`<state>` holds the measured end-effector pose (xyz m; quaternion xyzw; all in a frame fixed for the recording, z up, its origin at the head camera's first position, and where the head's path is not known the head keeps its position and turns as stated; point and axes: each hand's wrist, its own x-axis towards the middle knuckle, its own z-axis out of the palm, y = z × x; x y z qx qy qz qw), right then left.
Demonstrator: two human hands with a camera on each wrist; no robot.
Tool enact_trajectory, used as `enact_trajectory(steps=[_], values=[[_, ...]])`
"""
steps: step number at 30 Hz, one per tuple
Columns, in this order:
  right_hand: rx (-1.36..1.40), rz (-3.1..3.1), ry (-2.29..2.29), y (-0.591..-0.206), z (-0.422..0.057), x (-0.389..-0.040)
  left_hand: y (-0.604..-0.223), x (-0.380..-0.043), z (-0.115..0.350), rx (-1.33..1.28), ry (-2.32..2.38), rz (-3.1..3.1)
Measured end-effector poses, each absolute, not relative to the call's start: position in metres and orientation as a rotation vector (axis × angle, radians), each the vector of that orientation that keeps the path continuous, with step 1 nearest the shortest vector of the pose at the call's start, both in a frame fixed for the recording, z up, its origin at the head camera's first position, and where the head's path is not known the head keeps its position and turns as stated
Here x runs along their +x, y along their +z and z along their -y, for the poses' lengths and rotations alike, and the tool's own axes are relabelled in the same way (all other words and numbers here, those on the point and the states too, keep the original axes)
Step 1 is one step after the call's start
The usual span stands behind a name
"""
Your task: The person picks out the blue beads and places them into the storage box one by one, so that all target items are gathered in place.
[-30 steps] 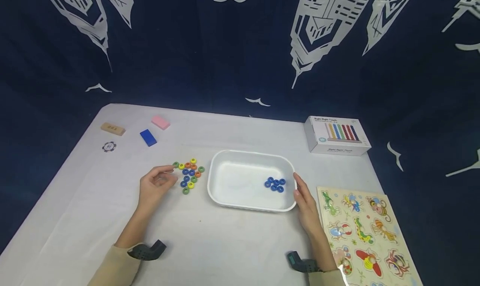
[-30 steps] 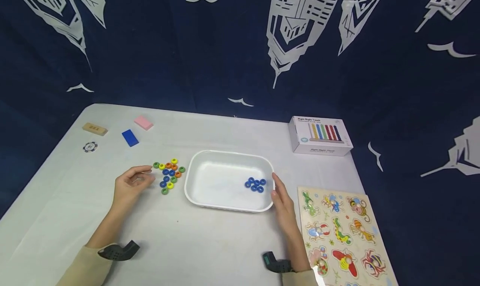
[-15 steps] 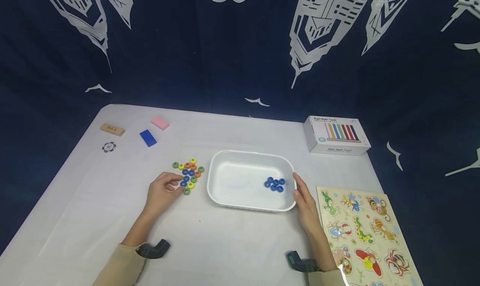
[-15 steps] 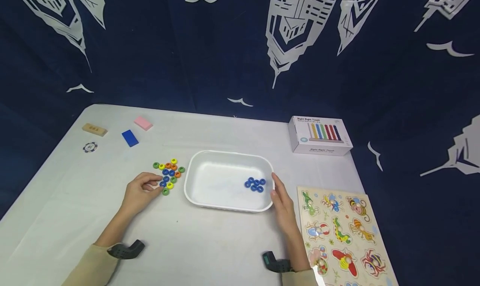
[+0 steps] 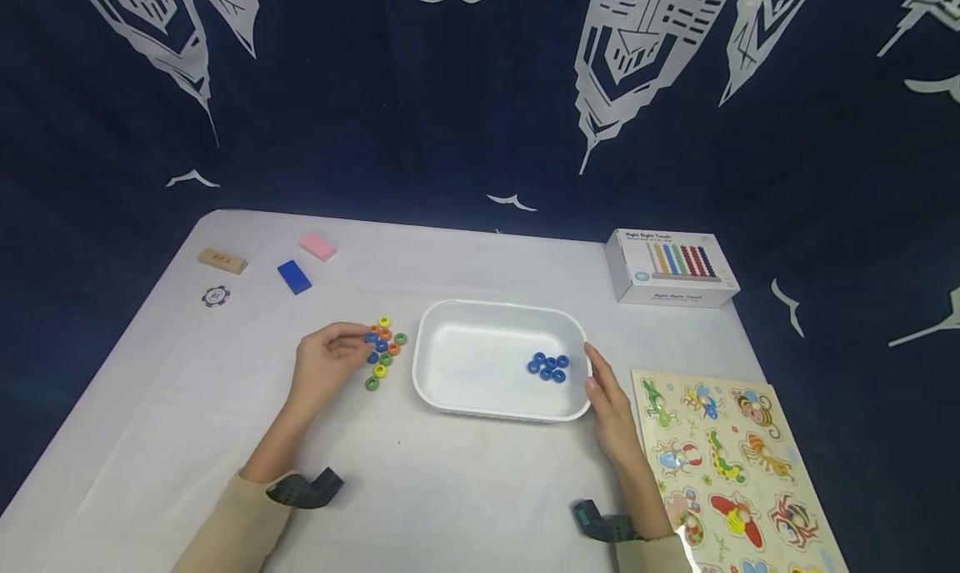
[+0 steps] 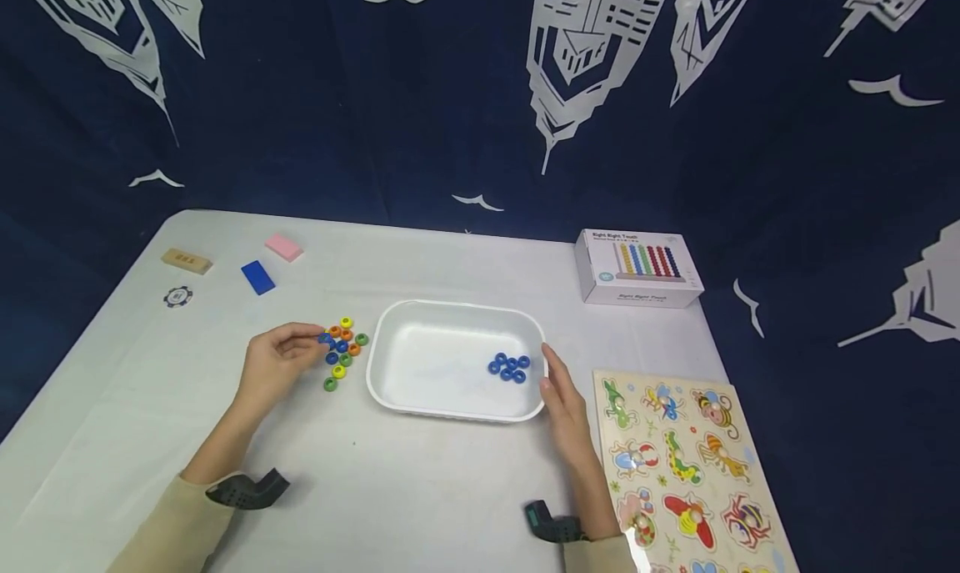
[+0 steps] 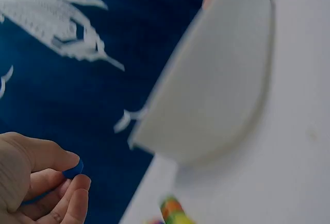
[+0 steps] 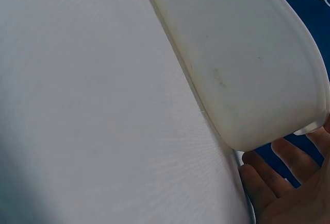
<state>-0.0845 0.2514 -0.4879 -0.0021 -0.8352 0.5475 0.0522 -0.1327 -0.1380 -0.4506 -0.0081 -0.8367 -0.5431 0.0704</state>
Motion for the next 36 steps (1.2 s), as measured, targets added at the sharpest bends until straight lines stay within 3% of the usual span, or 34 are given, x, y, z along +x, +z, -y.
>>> enact_trajectory(steps=[5,9,22,36], values=[[-0.014,2.541,1.67,-0.489,-0.251,-0.085,-0.414,-0.146,0.1,-0.132,-1.83,2.535],[-0.057,2.536,1.692,-0.489,-0.251,-0.086,-0.406,-0.159,0.062,-0.198,-1.857,2.613],[-0.076,2.539,1.713,-0.49,-0.25,-0.086,-0.461,-0.191,-0.041,-0.444,-1.723,2.92],[-0.047,2.525,1.694,-0.488,-0.251,-0.086,-0.464,-0.191,-0.063,-0.616,-1.587,3.036]])
